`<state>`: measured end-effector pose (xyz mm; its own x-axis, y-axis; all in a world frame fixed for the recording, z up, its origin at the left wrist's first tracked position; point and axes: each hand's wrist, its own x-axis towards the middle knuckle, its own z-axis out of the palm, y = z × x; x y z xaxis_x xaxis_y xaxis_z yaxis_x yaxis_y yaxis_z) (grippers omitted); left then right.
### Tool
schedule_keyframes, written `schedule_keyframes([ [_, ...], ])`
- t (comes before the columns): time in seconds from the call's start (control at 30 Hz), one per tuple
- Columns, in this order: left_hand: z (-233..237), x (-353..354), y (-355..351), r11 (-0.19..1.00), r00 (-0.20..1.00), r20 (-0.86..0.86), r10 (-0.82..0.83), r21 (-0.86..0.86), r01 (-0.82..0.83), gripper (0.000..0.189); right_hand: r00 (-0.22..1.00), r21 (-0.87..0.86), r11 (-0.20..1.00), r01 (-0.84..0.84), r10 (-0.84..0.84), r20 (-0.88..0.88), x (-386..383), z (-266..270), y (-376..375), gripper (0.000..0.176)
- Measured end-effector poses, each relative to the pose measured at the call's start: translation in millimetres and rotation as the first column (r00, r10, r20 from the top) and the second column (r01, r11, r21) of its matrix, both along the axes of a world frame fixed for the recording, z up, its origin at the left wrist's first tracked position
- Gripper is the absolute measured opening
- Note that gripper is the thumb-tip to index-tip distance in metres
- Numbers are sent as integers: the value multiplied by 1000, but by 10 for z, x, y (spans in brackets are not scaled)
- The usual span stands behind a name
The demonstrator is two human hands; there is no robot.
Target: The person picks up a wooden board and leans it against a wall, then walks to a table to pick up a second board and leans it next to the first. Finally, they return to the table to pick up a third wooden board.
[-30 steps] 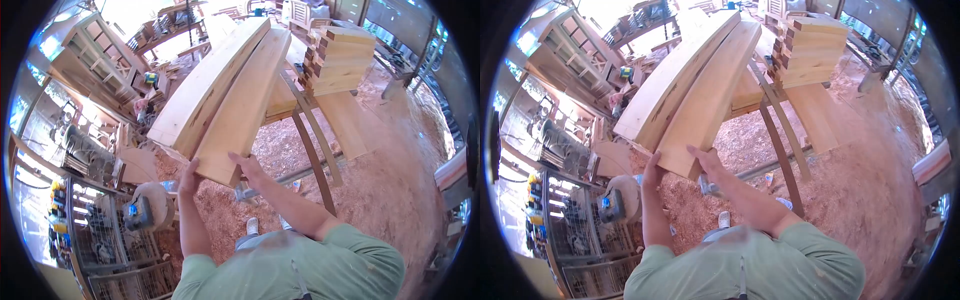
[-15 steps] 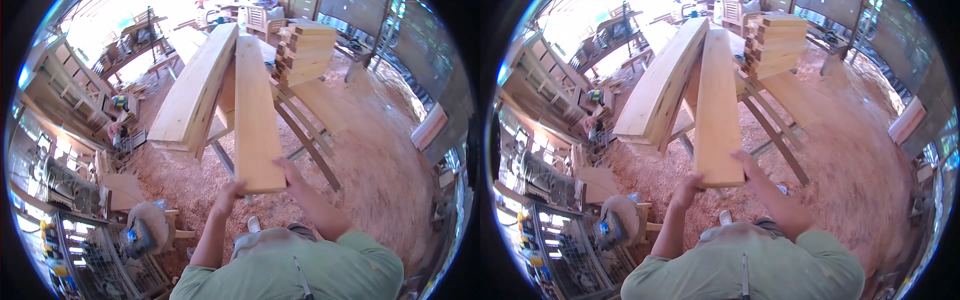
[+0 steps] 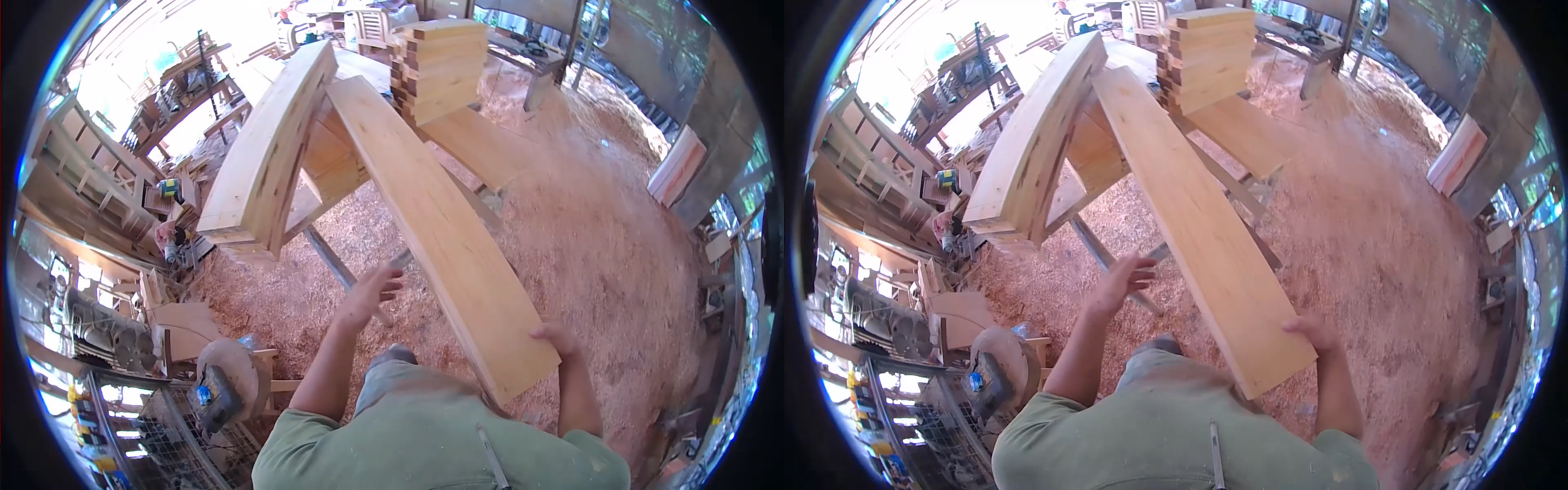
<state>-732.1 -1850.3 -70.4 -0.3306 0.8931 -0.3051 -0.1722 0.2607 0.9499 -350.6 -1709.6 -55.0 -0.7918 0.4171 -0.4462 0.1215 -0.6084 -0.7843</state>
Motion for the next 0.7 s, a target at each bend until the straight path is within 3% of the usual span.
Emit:
schedule_keyframes([
  [0.07, -194, -237, 84, 999, 986, 157, 51, -10, -50, 62, 998, 1, 999, -37, 37, 45, 270, -87, 11, 69],
  [0.1, -177, -335, 160, 999, 988, 151, 36, -5, -35, 62, 999, -15, 1000, -28, 28, 25, 369, -158, -1, 71],
  [0.2, 36, -532, 465, 948, 938, 149, 313, 10, -318, 64, 1000, -43, 999, -29, 29, 8, 595, -348, 22, 75],
  [0.27, 158, -796, 828, 915, 908, 123, 400, -7, -403, 69, 999, -68, 997, -33, 34, 11, 700, -432, 43, 77],
  [0.33, 64, -1204, 1322, 877, 852, 231, 470, -11, -481, 80, 995, 0, 998, -55, 55, 86, 788, -464, 53, 78],
  [0.37, 44, -1436, 1551, 888, 862, 235, 449, -15, -459, 80, 995, -1, 1000, -31, 31, 91, 860, -554, 69, 78],
  [0.43, -36, -1771, 2017, 910, 809, 431, 399, -79, -406, 84, 991, -82, 997, 2, 9, 131, 1033, -750, 103, 80],
  [0.47, 131, -1736, 2180, 883, 775, 451, 443, -69, -465, 77, 989, -88, 995, 36, -23, 146, 1124, -786, 152, 80],
  [0.53, 119, -1865, 2495, 896, 830, 534, 158, 276, -348, 71, 991, -270, 962, 36, 0, 133, 1198, -787, 245, 83],
  [0.57, 145, -1895, 2603, 884, 857, 481, 187, 299, -360, 69, 990, -269, 959, 90, -57, 131, 1151, -764, 311, 83],
  [0.6, 131, -1893, 2677, 873, 880, 429, 202, 328, -360, 68, 972, -166, 986, -28, 66, 226, 1124, -696, 400, 88],
  [0.63, 50, -1947, 2729, 863, 900, 426, 93, 417, -287, 63, 925, -83, 985, -153, 172, 339, 1128, -635, 450, 92],
  [0.7, 78, -1884, 2715, 893, 877, 439, 196, 289, -345, 60, 924, -83, 994, -71, 97, 369, 1071, -612, 462, 89],
])
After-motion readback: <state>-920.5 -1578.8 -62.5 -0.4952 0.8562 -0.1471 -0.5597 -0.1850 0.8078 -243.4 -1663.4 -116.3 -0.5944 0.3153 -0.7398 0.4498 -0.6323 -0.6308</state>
